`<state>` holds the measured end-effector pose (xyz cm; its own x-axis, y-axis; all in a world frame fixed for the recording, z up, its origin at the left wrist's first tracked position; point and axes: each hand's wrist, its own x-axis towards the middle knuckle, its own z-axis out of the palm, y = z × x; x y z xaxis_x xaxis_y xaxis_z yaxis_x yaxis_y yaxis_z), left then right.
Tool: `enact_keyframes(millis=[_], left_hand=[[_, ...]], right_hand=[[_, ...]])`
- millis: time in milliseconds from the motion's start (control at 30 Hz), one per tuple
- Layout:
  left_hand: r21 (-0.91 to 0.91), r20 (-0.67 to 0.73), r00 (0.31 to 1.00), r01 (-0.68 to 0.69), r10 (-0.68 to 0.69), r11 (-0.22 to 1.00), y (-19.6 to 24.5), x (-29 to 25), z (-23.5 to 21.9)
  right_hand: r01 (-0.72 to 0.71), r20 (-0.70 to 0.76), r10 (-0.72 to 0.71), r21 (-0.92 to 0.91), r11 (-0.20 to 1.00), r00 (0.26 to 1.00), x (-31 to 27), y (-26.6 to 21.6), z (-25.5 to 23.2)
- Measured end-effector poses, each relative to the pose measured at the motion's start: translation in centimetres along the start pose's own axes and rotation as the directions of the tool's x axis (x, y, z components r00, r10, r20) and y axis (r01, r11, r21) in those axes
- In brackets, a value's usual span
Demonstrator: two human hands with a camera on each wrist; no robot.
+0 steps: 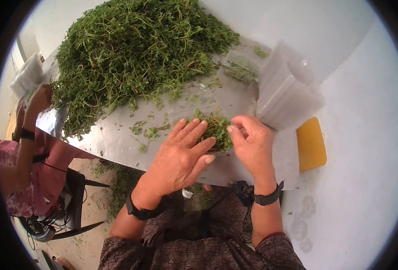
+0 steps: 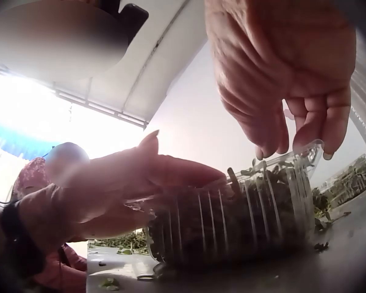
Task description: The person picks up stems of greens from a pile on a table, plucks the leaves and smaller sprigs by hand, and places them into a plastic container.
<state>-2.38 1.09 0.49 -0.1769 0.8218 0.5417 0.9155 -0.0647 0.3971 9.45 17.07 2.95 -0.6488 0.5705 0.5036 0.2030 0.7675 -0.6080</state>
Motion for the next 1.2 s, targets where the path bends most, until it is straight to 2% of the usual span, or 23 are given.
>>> enact_keyframes(millis=[33,100,167,200,267,300,367,433,500,533,600,733,800,933,1000,1100,1133,1200], left_hand=[[0.001,0.001,1.000,0.003,-0.003,1.000,0.0,-0.2,-0.3],[-0.193,-0.066,0.997,0.029,-0.043,0.981,-0.2,-0.8,-1.2],[-0.198,-0.103,0.991,0.059,-0.080,0.978,-0.6,-1.5,-1.7],[-0.203,-0.142,0.983,0.086,-0.116,0.975,-0.8,-1.8,-1.9],[-0.185,-0.157,0.978,0.108,-0.138,0.977,-1.1,-2.3,-2.0],[-0.167,-0.173,0.972,0.129,-0.158,0.978,-1.2,-2.5,-2.0],[-0.148,-0.179,0.974,0.111,-0.137,0.983,-1.3,-2.6,-2.1],[-0.126,-0.186,0.976,0.092,-0.115,0.988,-1.3,-2.7,-2.0],[-0.124,-0.106,0.986,0.116,-0.130,0.985,-1.1,-2.7,-1.6],[-0.124,-0.108,0.985,0.119,-0.132,0.985,-1.1,-2.7,-1.4],[-0.055,-0.022,0.993,0.115,-0.117,0.992,-1.1,-2.5,-1.1],[-0.092,-0.040,0.992,0.112,-0.116,0.989,-1.2,-2.5,-1.2],[-0.145,-0.164,0.979,0.098,-0.122,0.985,-1.5,-2.7,-1.6],[-0.099,-0.222,0.961,0.146,-0.165,0.984,-2.5,-3.2,-3.3],[-0.012,-0.278,0.935,0.226,-0.220,0.974,-3.4,-3.5,-4.2],[0.020,-0.291,0.915,0.298,-0.280,0.954,-4.6,-3.2,-5.9],[0.066,-0.311,0.923,0.257,-0.225,0.964,-5.0,-3.0,-6.4],[0.076,-0.285,0.928,0.272,-0.240,0.959,-5.6,-2.5,-7.5]], right_hand=[[-0.022,0.008,0.022,-0.004,1.000,1.000,0.0,-0.6,-0.3],[-0.047,0.018,0.047,-0.008,0.999,0.999,-0.3,-0.6,-0.7],[0.110,-0.039,-0.113,-0.069,0.992,0.993,-0.4,0.2,-1.1],[0.111,-0.036,-0.113,-0.068,0.992,0.993,-0.4,0.2,-1.3],[0.239,0.003,-0.241,-0.143,0.961,0.971,-0.4,0.0,-1.6],[0.239,0.007,-0.241,-0.140,0.961,0.971,-0.4,0.0,-1.4],[0.336,0.044,-0.333,-0.088,0.938,0.942,-0.4,-0.1,-1.0],[0.351,0.063,-0.346,-0.085,0.933,0.936,-0.4,-0.4,-0.6],[0.365,0.083,-0.358,-0.082,0.928,0.930,-0.5,-0.5,-0.3],[0.357,0.137,-0.344,-0.086,0.930,0.929,-0.6,-0.4,-0.1],[0.356,0.190,-0.335,-0.090,0.930,0.923,-0.6,-0.2,0.1],[0.363,0.201,-0.340,-0.087,0.928,0.919,-0.5,-0.2,-0.2],[0.358,0.193,-0.339,-0.074,0.931,0.921,-0.4,-0.5,-0.6],[0.344,0.156,-0.326,-0.102,0.933,0.932,-0.7,-0.8,-1.9],[0.348,0.152,-0.330,-0.106,0.932,0.932,-1.0,-0.9,-2.4],[0.342,0.149,-0.328,-0.081,0.936,0.933,-1.8,-0.9,-2.9],[0.335,0.145,-0.322,-0.077,0.939,0.935,-2.0,-1.0,-3.0],[0.329,0.134,-0.318,-0.068,0.942,0.939,-2.4,-1.1,-3.2]])
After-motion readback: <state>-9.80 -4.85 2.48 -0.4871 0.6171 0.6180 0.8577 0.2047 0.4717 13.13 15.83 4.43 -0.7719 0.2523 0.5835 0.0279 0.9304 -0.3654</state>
